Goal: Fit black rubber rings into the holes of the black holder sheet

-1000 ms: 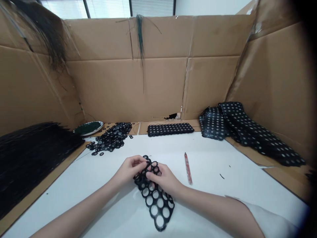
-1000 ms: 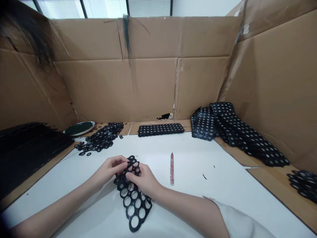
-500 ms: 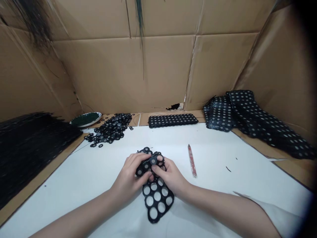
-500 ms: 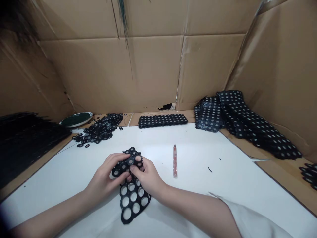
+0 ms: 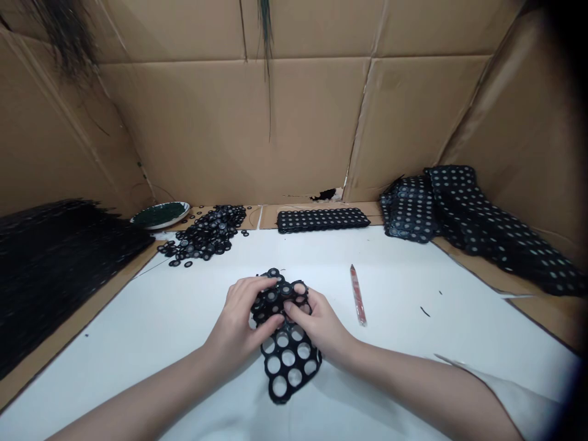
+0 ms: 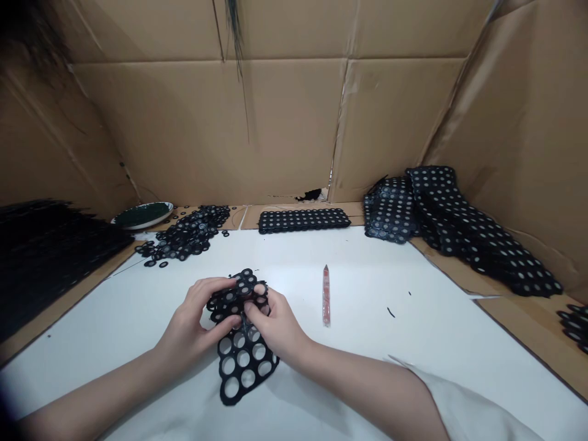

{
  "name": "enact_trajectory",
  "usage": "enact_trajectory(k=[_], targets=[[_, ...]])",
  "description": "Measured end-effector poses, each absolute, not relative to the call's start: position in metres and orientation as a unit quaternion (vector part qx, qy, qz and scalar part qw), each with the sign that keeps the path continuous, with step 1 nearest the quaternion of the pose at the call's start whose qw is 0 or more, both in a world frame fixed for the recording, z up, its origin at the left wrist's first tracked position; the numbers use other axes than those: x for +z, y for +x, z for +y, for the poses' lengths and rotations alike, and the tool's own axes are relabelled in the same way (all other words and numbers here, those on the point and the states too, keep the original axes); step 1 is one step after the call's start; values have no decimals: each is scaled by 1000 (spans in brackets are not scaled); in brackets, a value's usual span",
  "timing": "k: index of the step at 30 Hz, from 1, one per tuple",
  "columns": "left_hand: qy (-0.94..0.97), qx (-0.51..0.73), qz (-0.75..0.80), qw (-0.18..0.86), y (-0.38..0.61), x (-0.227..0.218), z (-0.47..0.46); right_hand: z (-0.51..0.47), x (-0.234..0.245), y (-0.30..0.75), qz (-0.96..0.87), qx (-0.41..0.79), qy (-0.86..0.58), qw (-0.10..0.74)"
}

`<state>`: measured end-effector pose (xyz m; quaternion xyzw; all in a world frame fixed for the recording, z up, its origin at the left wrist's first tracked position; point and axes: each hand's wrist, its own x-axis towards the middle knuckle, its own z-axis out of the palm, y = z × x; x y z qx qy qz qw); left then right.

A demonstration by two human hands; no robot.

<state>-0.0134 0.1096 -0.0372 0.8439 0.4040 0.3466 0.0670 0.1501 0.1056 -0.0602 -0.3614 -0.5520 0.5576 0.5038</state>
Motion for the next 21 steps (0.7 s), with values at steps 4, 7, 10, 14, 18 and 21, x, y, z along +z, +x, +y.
enact_trajectory(k=[4, 7, 10, 14, 18, 21], targets=[[837, 361, 409, 43, -14, -38, 109, 105, -59, 151, -532, 575, -355, 511], [838, 357, 412, 29, -14, -40, 109, 105, -58, 151, -530, 580, -355, 506], [846, 332, 416, 40, -14, -41, 111, 104, -58, 150, -526, 576, -370, 505], [848, 319, 420, 60, -13, -41, 111, 104, -57, 150, -527, 575, -360, 512], [838, 321, 431, 98, -11, -37, 107, 103, -54, 149, -535, 582, -364, 493], [811, 317, 458, 178, -11, -34, 108, 101, -54, 148, -559, 573, -364, 476]])
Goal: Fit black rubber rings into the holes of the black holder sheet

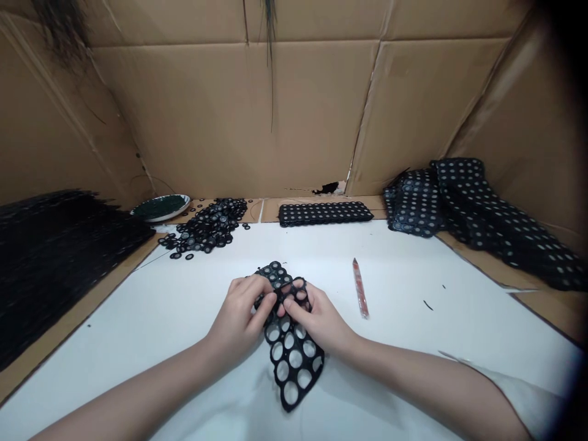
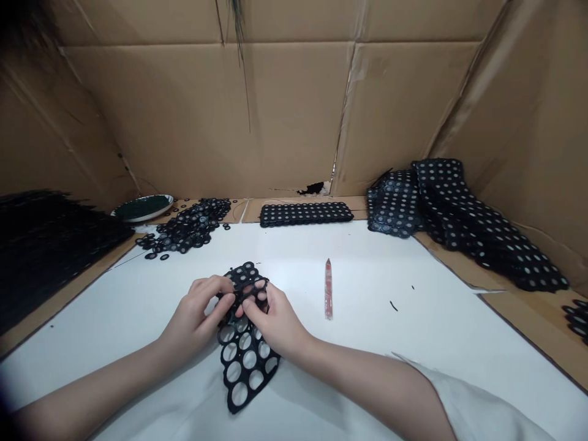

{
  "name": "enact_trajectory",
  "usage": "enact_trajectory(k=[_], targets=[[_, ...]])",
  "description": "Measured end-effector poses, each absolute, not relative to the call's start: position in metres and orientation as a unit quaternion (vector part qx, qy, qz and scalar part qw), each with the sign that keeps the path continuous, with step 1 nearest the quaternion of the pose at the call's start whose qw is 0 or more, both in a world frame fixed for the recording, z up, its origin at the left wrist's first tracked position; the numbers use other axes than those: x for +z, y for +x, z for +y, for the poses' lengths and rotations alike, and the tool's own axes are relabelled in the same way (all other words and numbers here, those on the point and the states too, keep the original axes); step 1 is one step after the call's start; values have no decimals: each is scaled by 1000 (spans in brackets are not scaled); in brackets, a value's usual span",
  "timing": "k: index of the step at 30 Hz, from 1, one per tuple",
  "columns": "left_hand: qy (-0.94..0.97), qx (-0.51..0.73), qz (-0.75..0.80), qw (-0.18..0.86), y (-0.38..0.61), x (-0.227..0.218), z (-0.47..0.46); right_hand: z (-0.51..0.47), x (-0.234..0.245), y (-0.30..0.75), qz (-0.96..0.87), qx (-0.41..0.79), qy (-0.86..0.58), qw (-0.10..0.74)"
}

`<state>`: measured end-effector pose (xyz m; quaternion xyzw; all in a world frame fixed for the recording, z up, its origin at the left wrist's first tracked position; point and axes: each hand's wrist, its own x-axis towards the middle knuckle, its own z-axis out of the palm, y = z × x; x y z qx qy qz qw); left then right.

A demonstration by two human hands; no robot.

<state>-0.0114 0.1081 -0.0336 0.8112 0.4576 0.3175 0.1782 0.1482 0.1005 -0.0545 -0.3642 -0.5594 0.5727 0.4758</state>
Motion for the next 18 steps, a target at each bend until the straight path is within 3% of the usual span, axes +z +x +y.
enact_trajectory(k=[3, 6, 11, 18], targets=[[703, 419, 507, 273, -16, -28, 117, 96, -57, 146, -558, 569, -387, 463], [627, 508, 537, 246, -20, -25, 124, 92, -60, 145, -547, 589, -404, 437], [754, 383, 501, 185, -11, -32, 109, 92, -62, 145, -558, 588, -387, 440], [833, 360, 416, 60, -10, -48, 97, 92, -61, 144, -559, 603, -351, 448]])
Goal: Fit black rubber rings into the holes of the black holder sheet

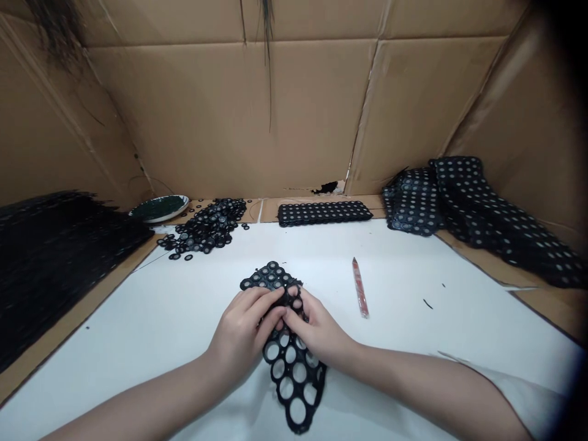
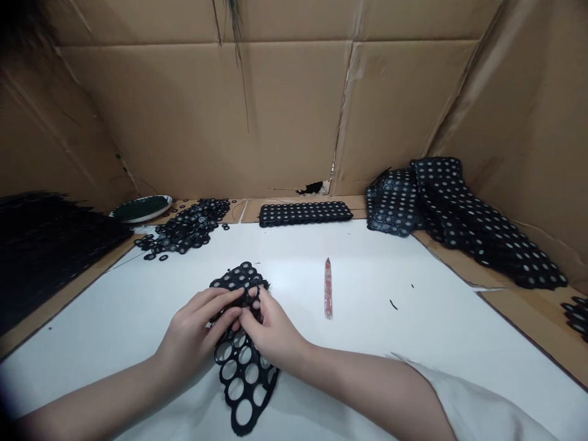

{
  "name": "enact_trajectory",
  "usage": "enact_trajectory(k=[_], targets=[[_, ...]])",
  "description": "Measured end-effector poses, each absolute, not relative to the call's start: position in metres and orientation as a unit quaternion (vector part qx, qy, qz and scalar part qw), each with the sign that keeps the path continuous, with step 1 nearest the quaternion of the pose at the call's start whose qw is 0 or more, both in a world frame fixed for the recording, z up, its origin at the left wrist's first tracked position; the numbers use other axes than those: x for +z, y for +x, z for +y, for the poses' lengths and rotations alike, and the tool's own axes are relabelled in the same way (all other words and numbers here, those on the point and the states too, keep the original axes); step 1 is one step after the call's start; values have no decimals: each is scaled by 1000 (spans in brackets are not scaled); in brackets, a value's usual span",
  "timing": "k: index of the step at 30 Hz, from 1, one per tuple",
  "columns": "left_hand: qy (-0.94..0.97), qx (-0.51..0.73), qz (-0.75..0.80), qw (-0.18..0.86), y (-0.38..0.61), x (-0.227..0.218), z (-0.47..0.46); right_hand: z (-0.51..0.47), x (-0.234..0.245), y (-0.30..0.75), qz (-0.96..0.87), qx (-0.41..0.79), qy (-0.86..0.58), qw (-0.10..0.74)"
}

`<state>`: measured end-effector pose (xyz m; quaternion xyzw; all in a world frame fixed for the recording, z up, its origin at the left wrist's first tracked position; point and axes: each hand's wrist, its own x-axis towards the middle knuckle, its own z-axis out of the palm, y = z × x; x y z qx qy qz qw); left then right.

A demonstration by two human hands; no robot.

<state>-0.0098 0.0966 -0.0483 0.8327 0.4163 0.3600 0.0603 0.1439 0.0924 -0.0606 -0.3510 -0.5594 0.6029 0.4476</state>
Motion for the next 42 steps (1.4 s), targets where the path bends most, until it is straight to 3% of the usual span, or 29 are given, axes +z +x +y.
enact_trajectory(k=[4, 7, 13, 19, 24, 29, 35, 39, 42], targets=[[846, 314, 425, 69, -12, -48, 99, 91, -59, 144, -576, 600, -345, 434], [827, 301, 452, 144, -9, -40, 100, 90, -56, 144, -588, 587, -351, 432], [715, 378, 527, 263, -7, -26, 101, 92, -48, 142, -599, 581, -335, 438], [634, 493, 567, 181, -22, -20, 116, 93, -53, 149, -553, 592, -375, 450], [757, 362, 512, 183, -14, -28, 109, 96, -53, 149, -543, 582, -398, 457], [805, 278, 455, 259, -4, -37, 96, 95, -53, 146, -550, 576, -402, 453], [800, 240, 458, 305, -4, -35, 93, 97, -56, 148, -556, 574, -387, 460], [743, 274, 481, 376, -3, -31, 97, 97, -54, 148, -584, 584, -361, 433], [660, 375, 527, 381, -10, -27, 108, 95, -53, 147, -581, 579, -363, 443]])
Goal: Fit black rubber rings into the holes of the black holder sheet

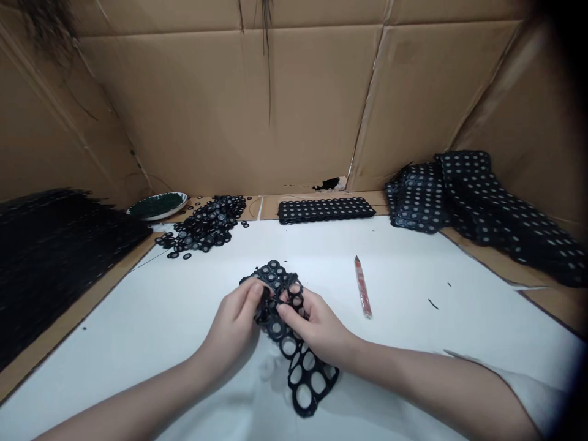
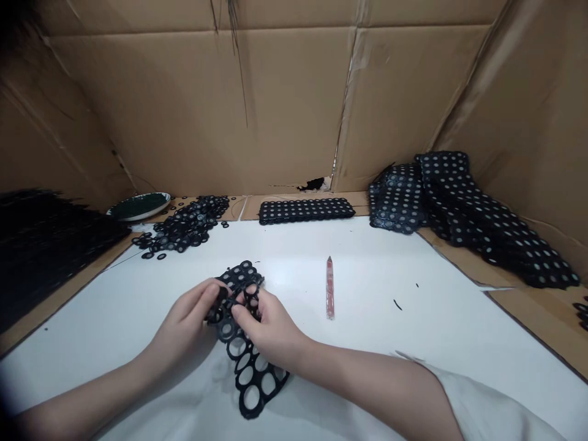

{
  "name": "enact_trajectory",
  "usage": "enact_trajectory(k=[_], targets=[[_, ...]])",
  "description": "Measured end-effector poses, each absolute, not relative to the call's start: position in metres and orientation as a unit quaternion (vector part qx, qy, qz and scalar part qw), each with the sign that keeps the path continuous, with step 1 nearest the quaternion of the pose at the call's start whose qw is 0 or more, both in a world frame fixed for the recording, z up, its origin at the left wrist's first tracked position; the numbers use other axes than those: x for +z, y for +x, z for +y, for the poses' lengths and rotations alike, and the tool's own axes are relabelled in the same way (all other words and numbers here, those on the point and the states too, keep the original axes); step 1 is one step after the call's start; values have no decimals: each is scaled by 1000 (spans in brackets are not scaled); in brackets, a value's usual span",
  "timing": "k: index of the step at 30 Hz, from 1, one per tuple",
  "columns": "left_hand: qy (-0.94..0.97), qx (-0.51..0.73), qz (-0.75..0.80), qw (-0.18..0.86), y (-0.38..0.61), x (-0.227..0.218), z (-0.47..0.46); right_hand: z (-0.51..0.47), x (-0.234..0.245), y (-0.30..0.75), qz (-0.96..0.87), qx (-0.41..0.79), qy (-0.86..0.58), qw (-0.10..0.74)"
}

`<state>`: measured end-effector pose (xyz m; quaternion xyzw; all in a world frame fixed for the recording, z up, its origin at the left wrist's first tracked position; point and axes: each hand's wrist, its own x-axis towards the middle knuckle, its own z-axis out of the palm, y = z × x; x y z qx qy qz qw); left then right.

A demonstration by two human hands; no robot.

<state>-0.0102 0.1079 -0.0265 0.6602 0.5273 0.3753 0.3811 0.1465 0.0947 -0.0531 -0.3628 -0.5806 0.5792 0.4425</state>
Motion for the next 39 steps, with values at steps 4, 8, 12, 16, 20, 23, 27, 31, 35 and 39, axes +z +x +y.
enact_trajectory(k=[4, 8, 12, 16, 20, 23, 27, 31, 35, 39], targets=[[607, 468, 579, 278, -21, -25, 119, 93, -56, 146, -529, 591, -392, 466], [747, 326, 515, 266, -14, -29, 108, 95, -59, 146, -506, 592, -390, 491], [797, 281, 474, 246, -5, -34, 95, 96, -61, 146, -508, 572, -405, 501], [817, 263, 459, 230, -6, -37, 93, 96, -60, 145, -498, 578, -408, 502], [816, 289, 470, 172, -9, -36, 95, 95, -61, 146, -492, 585, -407, 500], [807, 351, 469, 76, -13, -35, 96, 96, -63, 147, -485, 597, -401, 497], [859, 324, 396, 23, -14, -43, 95, 96, -60, 146, -473, 589, -405, 516], [862, 289, 413, 49, -11, -50, 95, 95, -55, 146, -455, 604, -410, 510], [848, 266, 442, 124, -8, -49, 94, 94, -55, 146, -461, 600, -397, 519], [836, 254, 454, 177, -7, -44, 93, 94, -58, 147, -462, 601, -411, 507]])
